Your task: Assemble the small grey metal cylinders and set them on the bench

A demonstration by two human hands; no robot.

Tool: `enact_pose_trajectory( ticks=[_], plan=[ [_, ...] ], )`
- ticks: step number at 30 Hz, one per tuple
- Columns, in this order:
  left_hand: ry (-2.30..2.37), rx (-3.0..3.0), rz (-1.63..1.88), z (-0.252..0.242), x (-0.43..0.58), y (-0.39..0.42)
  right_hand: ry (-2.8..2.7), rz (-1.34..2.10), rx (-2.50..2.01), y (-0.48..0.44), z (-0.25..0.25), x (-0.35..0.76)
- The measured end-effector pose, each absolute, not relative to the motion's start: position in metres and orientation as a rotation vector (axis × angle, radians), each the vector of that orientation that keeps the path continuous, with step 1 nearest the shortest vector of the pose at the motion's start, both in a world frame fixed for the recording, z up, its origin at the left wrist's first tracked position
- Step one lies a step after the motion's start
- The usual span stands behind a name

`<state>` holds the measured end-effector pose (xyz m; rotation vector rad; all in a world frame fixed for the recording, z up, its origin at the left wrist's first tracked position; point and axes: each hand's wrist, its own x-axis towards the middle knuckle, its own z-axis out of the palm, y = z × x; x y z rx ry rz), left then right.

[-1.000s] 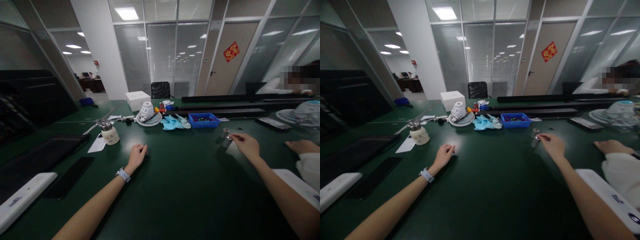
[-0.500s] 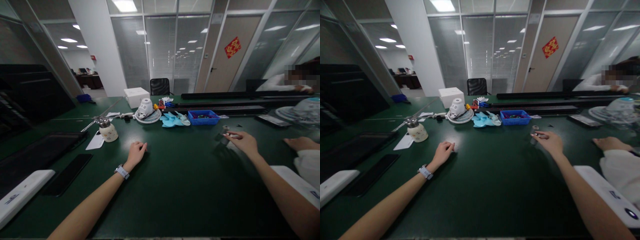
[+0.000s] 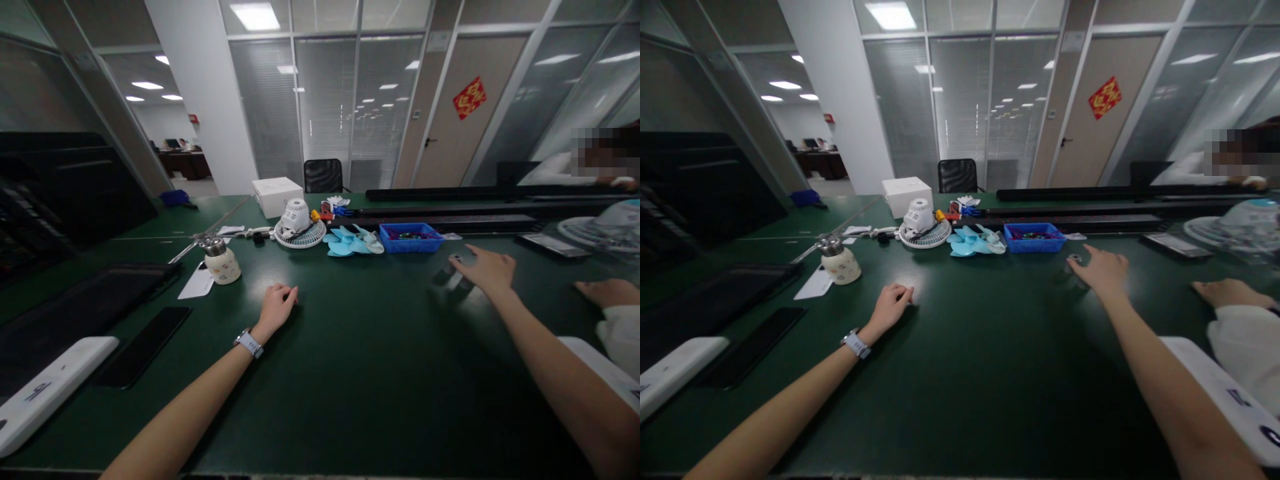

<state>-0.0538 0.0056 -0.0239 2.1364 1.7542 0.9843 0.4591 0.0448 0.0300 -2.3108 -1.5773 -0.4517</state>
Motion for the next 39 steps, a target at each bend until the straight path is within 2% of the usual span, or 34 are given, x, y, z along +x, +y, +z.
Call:
enact_pose_trajectory(
  ticks=[3,6,10,15,19,23,28,39],
  plan=[
    [1.769,2.138,0.978,-0.023,-0.054,0.005,-1.635,-0.224,-2.520,0.065,0.036,0.456],
    [1.766,2.145,0.978,-0.023,-0.054,0.005,-1.674,-0.242,-2.510,0.071,0.037,0.449],
    [1.756,2.145,0.967,-0.024,-0.053,0.006,-1.826,-0.333,-2.104,0.056,0.032,0.398],
    [1.746,2.146,0.969,-0.021,-0.053,0.005,-2.132,0.177,-1.388,0.024,0.023,0.274],
    [1.740,2.152,0.987,-0.021,-0.054,0.003,-2.193,0.360,-1.121,0.012,0.014,0.207],
    [1.738,2.126,1.031,-0.019,-0.052,0.002,-2.104,0.443,-1.096,0.011,-0.002,0.193],
    [1.597,2.155,1.271,-0.007,-0.033,0.001,-2.066,0.609,-1.143,0.009,-0.020,0.198],
    [1.410,2.218,1.156,0.007,0.013,0.017,-2.093,0.548,-1.078,0.010,-0.021,0.195]
  ],
)
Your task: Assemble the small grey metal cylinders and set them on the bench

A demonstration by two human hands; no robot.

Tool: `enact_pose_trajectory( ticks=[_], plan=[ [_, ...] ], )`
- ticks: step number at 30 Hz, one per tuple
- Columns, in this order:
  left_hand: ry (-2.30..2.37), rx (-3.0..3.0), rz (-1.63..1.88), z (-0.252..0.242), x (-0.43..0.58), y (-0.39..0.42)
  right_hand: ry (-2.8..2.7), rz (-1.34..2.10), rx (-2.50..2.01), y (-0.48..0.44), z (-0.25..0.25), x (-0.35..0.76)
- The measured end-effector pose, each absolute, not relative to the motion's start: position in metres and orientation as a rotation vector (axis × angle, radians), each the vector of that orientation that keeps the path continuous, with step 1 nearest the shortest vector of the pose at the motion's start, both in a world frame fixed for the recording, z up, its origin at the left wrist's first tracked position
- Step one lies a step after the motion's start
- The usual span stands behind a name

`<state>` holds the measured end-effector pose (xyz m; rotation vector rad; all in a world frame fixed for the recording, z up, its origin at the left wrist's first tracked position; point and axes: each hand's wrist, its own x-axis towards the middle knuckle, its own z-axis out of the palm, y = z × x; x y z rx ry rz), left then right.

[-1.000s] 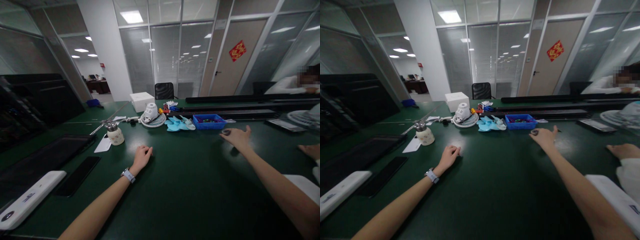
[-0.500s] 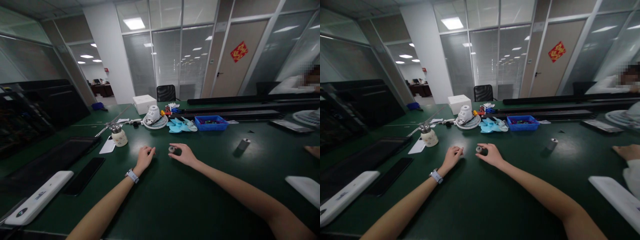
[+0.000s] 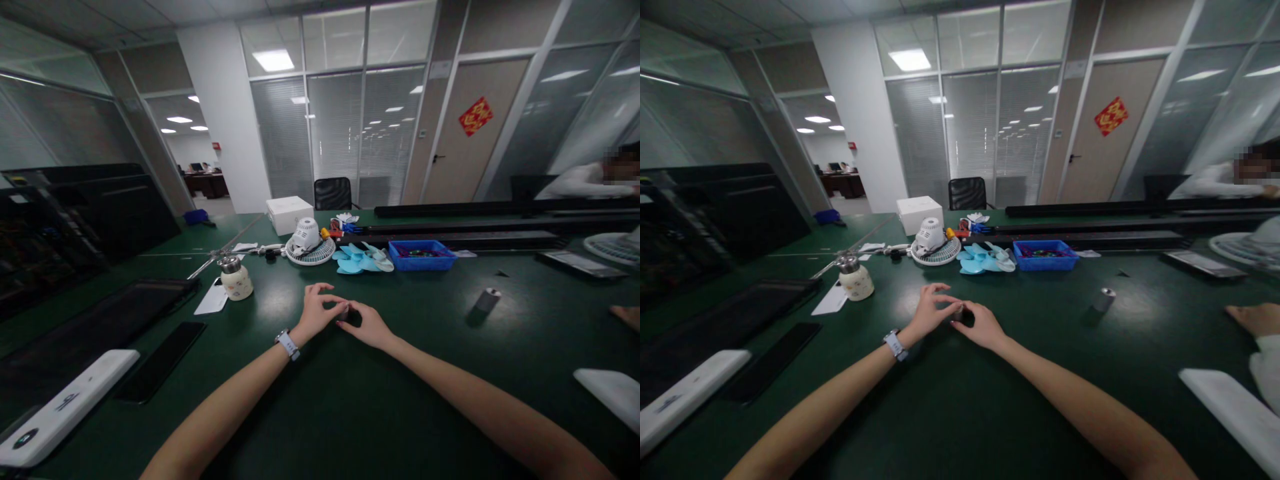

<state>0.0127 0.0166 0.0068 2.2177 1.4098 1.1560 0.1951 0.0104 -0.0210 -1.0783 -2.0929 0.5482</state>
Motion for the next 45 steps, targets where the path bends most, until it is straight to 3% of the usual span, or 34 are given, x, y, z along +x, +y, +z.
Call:
enact_pose_trajectory(
  ticks=[13,24,30,35,45],
  plan=[
    [1.484,2.234,1.314,0.031,0.001,0.019,-2.088,0.555,-1.072,0.013,-0.024,0.196],
    [1.567,2.323,0.928,-0.024,-0.059,0.019,-2.074,0.609,-1.093,0.011,-0.022,0.198],
    [1.680,2.084,1.161,-0.020,-0.060,0.020,-2.126,0.532,-1.058,0.003,-0.009,0.197],
    [1.694,1.990,1.158,-0.019,-0.062,0.017,-2.207,0.402,-1.147,-0.002,0.000,0.201],
    [1.658,2.074,1.098,-0.017,-0.061,0.015,-1.904,0.108,-1.696,-0.020,-0.013,0.375]
  ],
)
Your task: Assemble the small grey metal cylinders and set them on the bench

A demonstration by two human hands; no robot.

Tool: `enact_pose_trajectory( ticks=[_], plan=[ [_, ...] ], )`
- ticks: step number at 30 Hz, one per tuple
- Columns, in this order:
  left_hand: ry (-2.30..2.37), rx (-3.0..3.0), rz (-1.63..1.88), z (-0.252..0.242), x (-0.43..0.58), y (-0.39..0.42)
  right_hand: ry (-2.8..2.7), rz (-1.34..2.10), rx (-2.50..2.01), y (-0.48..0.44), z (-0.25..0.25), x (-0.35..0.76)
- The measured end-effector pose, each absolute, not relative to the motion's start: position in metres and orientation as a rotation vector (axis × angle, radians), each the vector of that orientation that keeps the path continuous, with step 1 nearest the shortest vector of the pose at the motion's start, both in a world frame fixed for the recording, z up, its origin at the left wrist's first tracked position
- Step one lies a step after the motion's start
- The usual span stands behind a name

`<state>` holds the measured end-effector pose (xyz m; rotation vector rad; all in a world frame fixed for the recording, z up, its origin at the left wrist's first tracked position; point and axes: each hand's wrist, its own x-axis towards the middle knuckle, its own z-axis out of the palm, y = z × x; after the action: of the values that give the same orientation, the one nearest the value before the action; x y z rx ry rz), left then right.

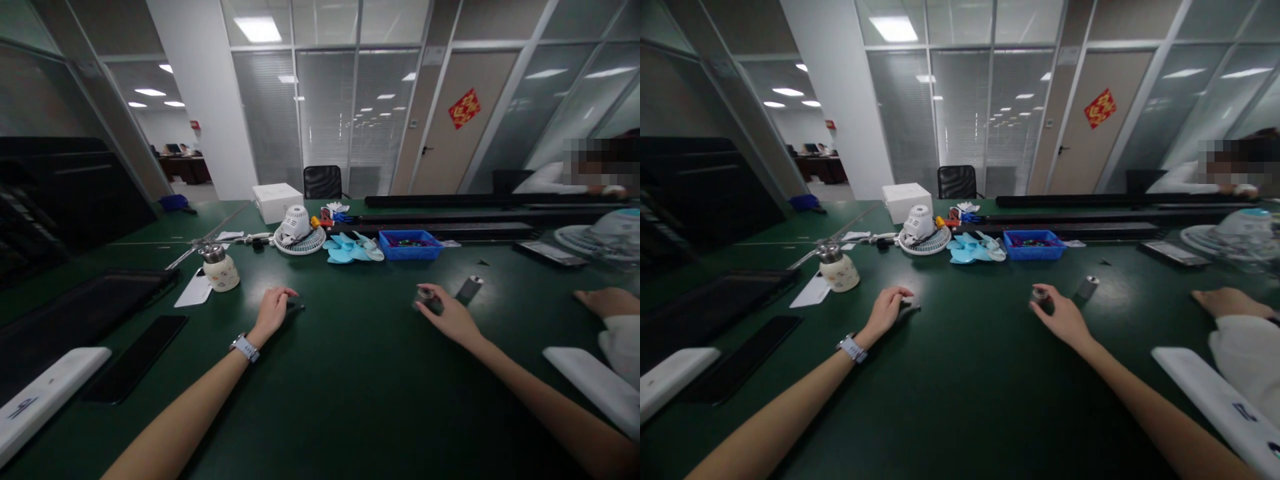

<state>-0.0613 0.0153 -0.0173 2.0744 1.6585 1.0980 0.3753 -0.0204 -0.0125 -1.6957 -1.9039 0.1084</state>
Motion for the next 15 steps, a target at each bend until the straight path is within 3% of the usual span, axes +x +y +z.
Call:
enact_pose_trajectory(
  ticks=[5,9,12,15],
  plan=[
    [1.664,2.086,1.068,-0.016,-0.061,0.015,-1.599,-0.095,-2.025,-0.026,-0.023,0.469],
    [1.667,2.103,1.062,-0.016,-0.061,0.014,-1.481,-0.348,-2.171,-0.034,-0.014,0.473],
    [1.671,2.104,1.063,-0.017,-0.062,0.015,-1.519,-0.651,-2.001,-0.041,0.008,0.430],
    [1.666,2.108,1.067,-0.018,-0.061,0.016,-1.852,-0.524,-1.638,-0.040,0.027,0.361]
  ],
)
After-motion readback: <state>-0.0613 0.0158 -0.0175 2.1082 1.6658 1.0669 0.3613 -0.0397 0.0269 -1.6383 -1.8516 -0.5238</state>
